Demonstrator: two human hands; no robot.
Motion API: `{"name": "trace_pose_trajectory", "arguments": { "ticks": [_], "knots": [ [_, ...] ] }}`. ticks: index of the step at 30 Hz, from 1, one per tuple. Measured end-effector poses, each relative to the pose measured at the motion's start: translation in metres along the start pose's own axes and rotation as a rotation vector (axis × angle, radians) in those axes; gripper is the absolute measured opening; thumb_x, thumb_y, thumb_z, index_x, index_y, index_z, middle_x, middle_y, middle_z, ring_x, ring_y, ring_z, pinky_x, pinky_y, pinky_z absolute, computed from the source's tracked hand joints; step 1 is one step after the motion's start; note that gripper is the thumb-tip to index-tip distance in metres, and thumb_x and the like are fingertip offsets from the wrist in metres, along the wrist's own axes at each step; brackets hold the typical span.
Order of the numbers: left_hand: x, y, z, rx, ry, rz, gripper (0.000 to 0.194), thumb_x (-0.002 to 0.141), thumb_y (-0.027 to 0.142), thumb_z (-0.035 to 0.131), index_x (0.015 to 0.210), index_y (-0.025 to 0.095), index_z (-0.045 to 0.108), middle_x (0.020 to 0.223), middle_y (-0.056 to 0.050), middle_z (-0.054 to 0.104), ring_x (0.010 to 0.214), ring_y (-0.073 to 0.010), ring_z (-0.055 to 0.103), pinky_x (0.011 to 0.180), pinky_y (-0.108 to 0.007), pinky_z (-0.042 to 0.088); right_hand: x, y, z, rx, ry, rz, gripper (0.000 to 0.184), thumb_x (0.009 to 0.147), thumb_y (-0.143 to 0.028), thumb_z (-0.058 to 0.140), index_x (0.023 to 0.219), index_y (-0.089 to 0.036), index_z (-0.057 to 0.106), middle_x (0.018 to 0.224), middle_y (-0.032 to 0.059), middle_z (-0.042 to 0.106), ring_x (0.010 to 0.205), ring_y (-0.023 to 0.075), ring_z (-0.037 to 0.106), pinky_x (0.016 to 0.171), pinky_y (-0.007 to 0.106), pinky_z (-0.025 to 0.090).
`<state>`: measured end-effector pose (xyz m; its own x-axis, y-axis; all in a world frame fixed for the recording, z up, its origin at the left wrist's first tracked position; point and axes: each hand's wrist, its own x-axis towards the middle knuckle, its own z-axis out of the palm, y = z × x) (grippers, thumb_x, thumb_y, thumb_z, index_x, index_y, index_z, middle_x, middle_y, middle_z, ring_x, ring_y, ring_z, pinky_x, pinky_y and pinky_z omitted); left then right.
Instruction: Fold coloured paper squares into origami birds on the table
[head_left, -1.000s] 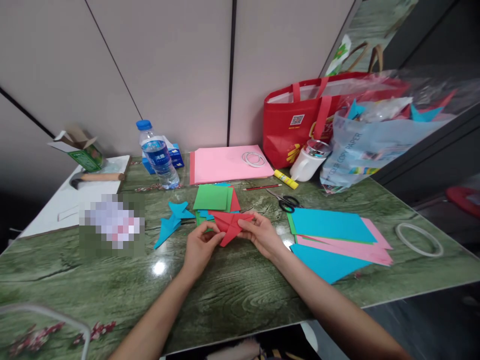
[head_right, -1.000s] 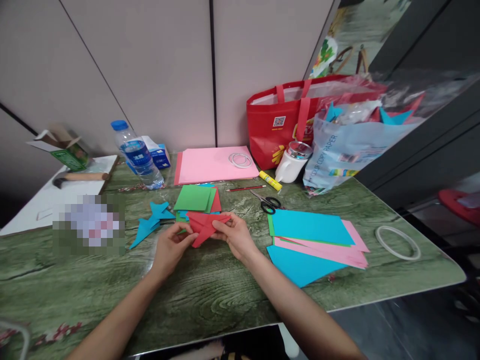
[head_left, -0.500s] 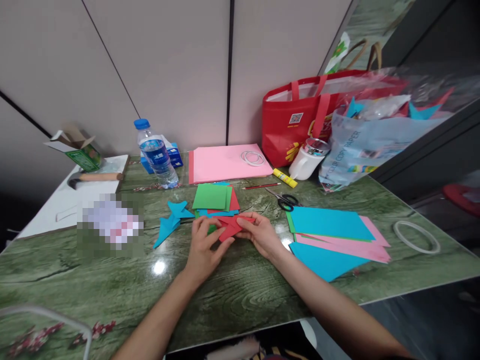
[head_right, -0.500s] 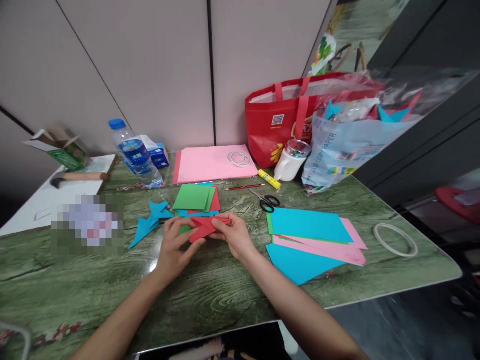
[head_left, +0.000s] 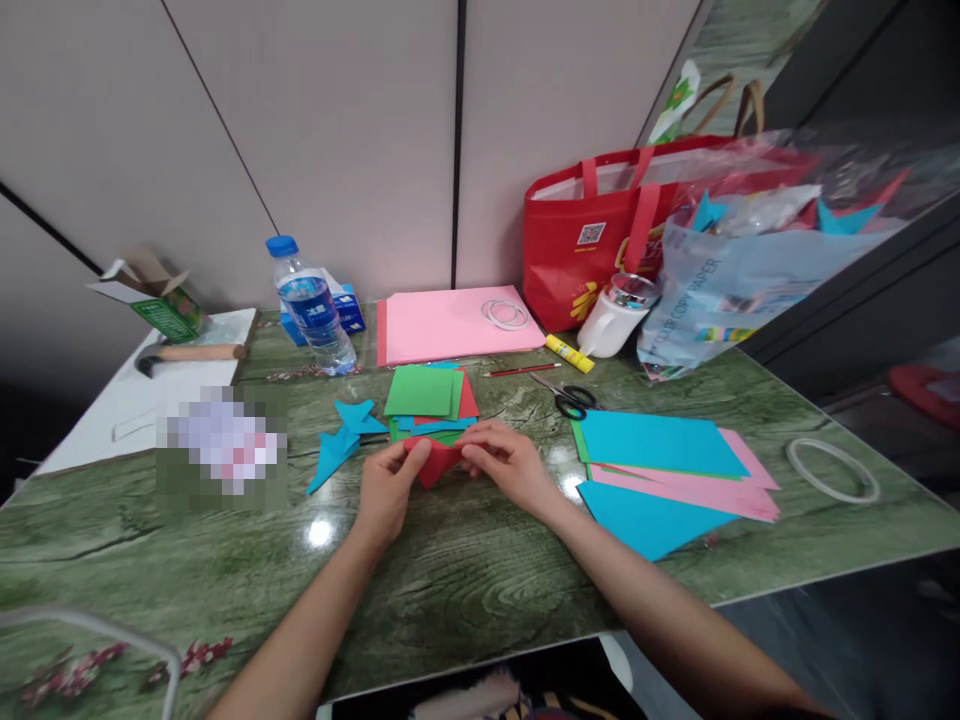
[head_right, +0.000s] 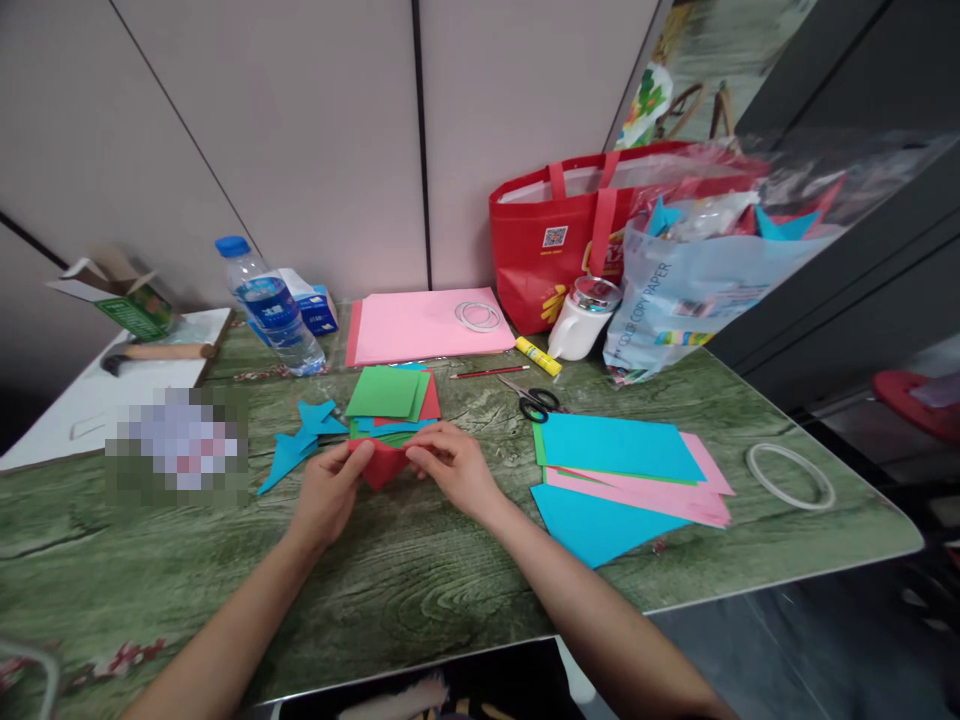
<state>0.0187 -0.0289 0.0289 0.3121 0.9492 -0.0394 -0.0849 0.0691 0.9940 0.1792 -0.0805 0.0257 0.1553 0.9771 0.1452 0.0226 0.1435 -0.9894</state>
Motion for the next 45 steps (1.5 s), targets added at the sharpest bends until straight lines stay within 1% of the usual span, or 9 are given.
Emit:
{"name": "trace_pose_trajectory", "arguments": {
  "ticks": [4, 10, 14, 20, 25, 31, 36, 42, 45],
  "knots": [
    [0.002, 0.002, 0.001, -0.218, -0.039, -0.136, 0.030, 0.064, 0.039, 0.073, 0.076, 0.013, 0.067, 0.068, -0.001, 0.066, 0.064, -0.0120, 0.057, 0.064, -0.022, 0.045, -0.003, -0.003, 0.000, -0.052, -0.055, -0.001, 0.024, 0.080, -0.038, 0.057, 0.095, -0.023, 0.069, 0.071, 0.0005, 0.060, 0.049, 0.0097, 0.057, 0.047, 0.024, 0.049],
    [0.001, 0.009, -0.001, -0.294, -0.076, -0.234, 0.042, 0.061, 0.031, 0.077, 0.097, 0.016, 0.060, 0.070, 0.001, 0.066, 0.058, -0.0087, 0.058, 0.057, -0.018, 0.045, -0.003, -0.003, 0.000, -0.018, -0.103, 0.038, 0.024, 0.079, -0.037, 0.058, 0.091, -0.020, 0.068, 0.070, 0.0003, 0.060, 0.052, 0.0103, 0.059, 0.050, 0.023, 0.050],
    [0.001, 0.010, -0.002, -0.308, -0.104, -0.270, 0.054, 0.060, 0.028, 0.078, 0.107, 0.016, 0.056, 0.070, 0.001, 0.066, 0.058, -0.0090, 0.060, 0.059, -0.019, 0.047, -0.003, -0.002, -0.001, -0.046, -0.116, -0.003, 0.024, 0.081, -0.039, 0.056, 0.091, -0.021, 0.069, 0.081, 0.0032, 0.060, 0.055, 0.0106, 0.058, 0.051, 0.025, 0.051],
    [0.000, 0.006, -0.002, -0.320, -0.156, -0.302, 0.046, 0.061, 0.025, 0.078, 0.101, 0.015, 0.058, 0.072, -0.001, 0.068, 0.059, -0.0095, 0.061, 0.058, -0.019, 0.048, -0.004, -0.002, -0.002, -0.228, -0.090, -0.094, 0.022, 0.085, -0.034, 0.052, 0.099, -0.023, 0.066, 0.089, 0.0044, 0.061, 0.056, 0.0094, 0.053, 0.048, 0.022, 0.045],
    [0.000, 0.005, -0.004, -0.376, -0.197, -0.355, 0.040, 0.058, 0.022, 0.080, 0.092, 0.016, 0.059, 0.071, -0.001, 0.068, 0.058, -0.0093, 0.061, 0.058, -0.018, 0.048, -0.003, -0.005, -0.001, -0.042, -0.049, 0.079, 0.019, 0.079, -0.038, 0.059, 0.084, -0.020, 0.060, 0.070, -0.0021, 0.056, 0.048, 0.0077, 0.048, 0.043, 0.020, 0.041],
    [-0.001, 0.008, -0.003, -0.365, -0.232, -0.347, 0.036, 0.057, 0.022, 0.081, 0.083, 0.016, 0.056, 0.065, 0.001, 0.067, 0.053, -0.0083, 0.059, 0.051, -0.015, 0.044, 0.000, -0.009, -0.002, 0.040, -0.059, 0.103, 0.021, 0.074, -0.039, 0.063, 0.077, -0.018, 0.062, 0.071, -0.0006, 0.057, 0.063, 0.0108, 0.050, 0.054, 0.021, 0.041],
    [-0.005, 0.006, 0.000, -0.407, -0.211, -0.328, 0.030, 0.058, 0.022, 0.080, 0.073, 0.015, 0.055, 0.062, 0.003, 0.064, 0.052, -0.0057, 0.057, 0.051, -0.013, 0.043, -0.002, -0.006, 0.000, 0.245, -0.091, 0.225, 0.025, 0.069, -0.042, 0.068, 0.077, -0.018, 0.062, 0.066, -0.0024, 0.056, 0.058, 0.0097, 0.048, 0.053, 0.021, 0.040],
    [-0.007, 0.011, 0.002, -0.407, -0.228, -0.332, 0.052, 0.058, 0.020, 0.079, 0.105, 0.021, 0.056, 0.070, 0.003, 0.066, 0.059, -0.0090, 0.061, 0.057, -0.018, 0.046, -0.004, -0.004, 0.002, 0.428, -0.122, 0.305, 0.023, 0.067, -0.038, 0.072, 0.078, -0.019, 0.064, 0.071, -0.0025, 0.059, 0.061, 0.0091, 0.051, 0.056, 0.021, 0.042],
    [-0.006, 0.012, 0.002, -0.361, -0.226, -0.299, 0.049, 0.057, 0.020, 0.080, 0.102, 0.018, 0.060, 0.070, 0.002, 0.066, 0.059, -0.0084, 0.060, 0.058, -0.018, 0.045, -0.005, -0.003, 0.002, 0.492, -0.150, 0.314, 0.020, 0.068, -0.036, 0.072, 0.078, -0.020, 0.064, 0.079, -0.0014, 0.061, 0.069, 0.0101, 0.055, 0.062, 0.022, 0.045]
  ]
}}
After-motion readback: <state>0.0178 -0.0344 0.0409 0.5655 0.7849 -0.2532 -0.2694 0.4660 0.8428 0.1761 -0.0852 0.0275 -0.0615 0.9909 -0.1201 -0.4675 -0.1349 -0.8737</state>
